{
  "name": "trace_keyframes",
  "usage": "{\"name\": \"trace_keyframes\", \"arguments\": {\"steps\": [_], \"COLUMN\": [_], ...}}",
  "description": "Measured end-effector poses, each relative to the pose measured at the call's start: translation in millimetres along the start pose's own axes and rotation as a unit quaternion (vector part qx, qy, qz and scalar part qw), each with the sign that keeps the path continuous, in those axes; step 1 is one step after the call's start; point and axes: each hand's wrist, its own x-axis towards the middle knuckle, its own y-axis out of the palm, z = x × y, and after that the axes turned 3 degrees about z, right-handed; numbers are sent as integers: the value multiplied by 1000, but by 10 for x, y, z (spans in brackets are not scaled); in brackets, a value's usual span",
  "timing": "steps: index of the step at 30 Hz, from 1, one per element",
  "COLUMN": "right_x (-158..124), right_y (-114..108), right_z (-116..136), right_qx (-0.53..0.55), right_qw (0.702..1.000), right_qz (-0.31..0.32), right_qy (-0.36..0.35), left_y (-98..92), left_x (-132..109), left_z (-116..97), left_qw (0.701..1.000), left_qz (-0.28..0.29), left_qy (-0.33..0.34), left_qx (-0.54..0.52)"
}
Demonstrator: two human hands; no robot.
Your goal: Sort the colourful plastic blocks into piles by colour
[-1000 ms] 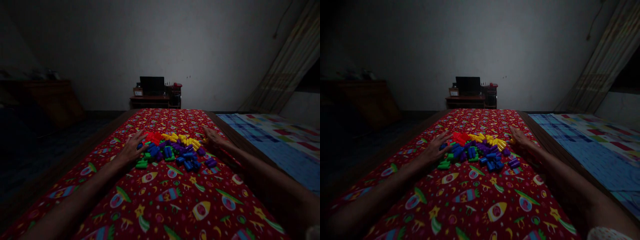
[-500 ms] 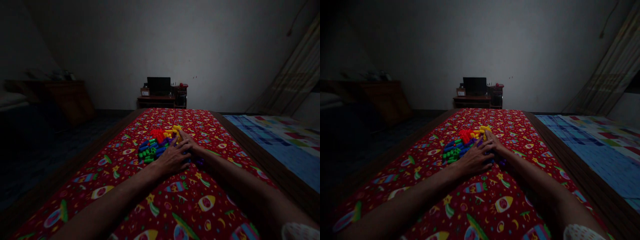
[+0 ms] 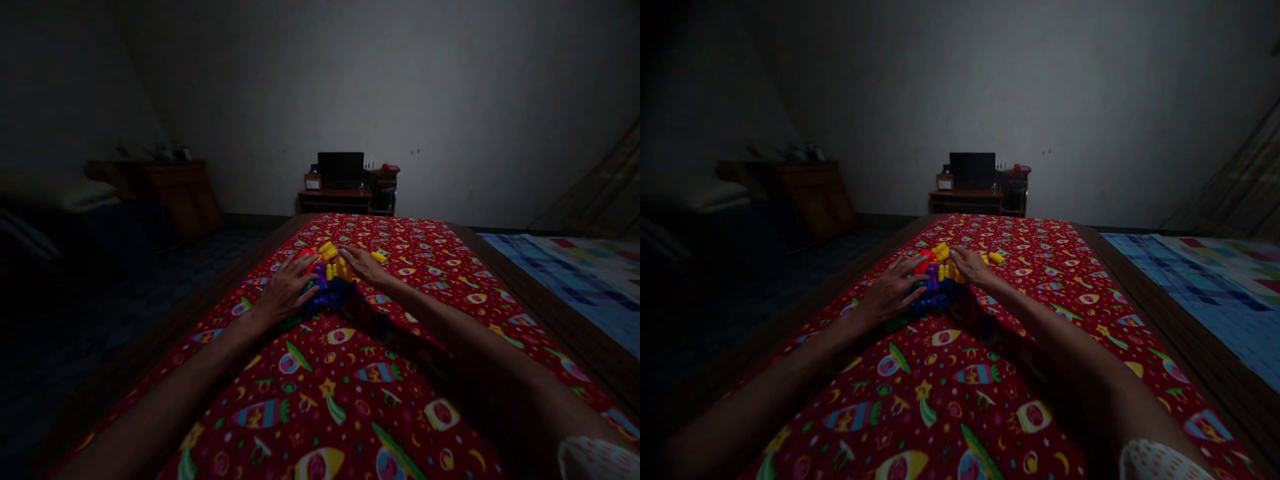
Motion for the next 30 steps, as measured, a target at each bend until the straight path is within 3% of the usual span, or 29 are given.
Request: {"name": "trace_keyframes", "arguments": {"steps": [3,5,7,9,11,15,19,23,28,30], "right_x": [-578,-1061,-1449,-1615,-1531,-951,-455,-211,-91,-74], "right_y": [-341,-443,-413,-276,-82,296,465,263,-287,-419], "right_z": [-52,-137,-216,-255,-250,-170,-61,-32,-431,-648], "right_qx": [-57,-105,-153,-182,-191,-164,-99,-40,-62,-96], "right_qw": [997,990,979,972,971,979,983,988,989,980], "right_qz": [44,90,130,139,128,85,61,29,-128,-146], "right_qy": [9,3,-11,-40,-61,-82,-143,-144,27,98], "left_y": [-31,-21,28,107,196,315,315,259,246,280], "left_x": [-228,-392,-516,-567,-546,-399,-321,-387,-515,-529], "left_z": [106,114,92,64,45,46,77,147,288,332], "left_qw": [998,994,986,976,970,970,964,956,950,943], "left_qz": [13,27,55,83,96,100,91,84,73,85], "left_qy": [-63,-104,-149,-186,-199,-193,-236,-274,-289,-303], "left_qx": [-19,-35,-56,-80,-98,-108,-81,-67,-89,-105]}}
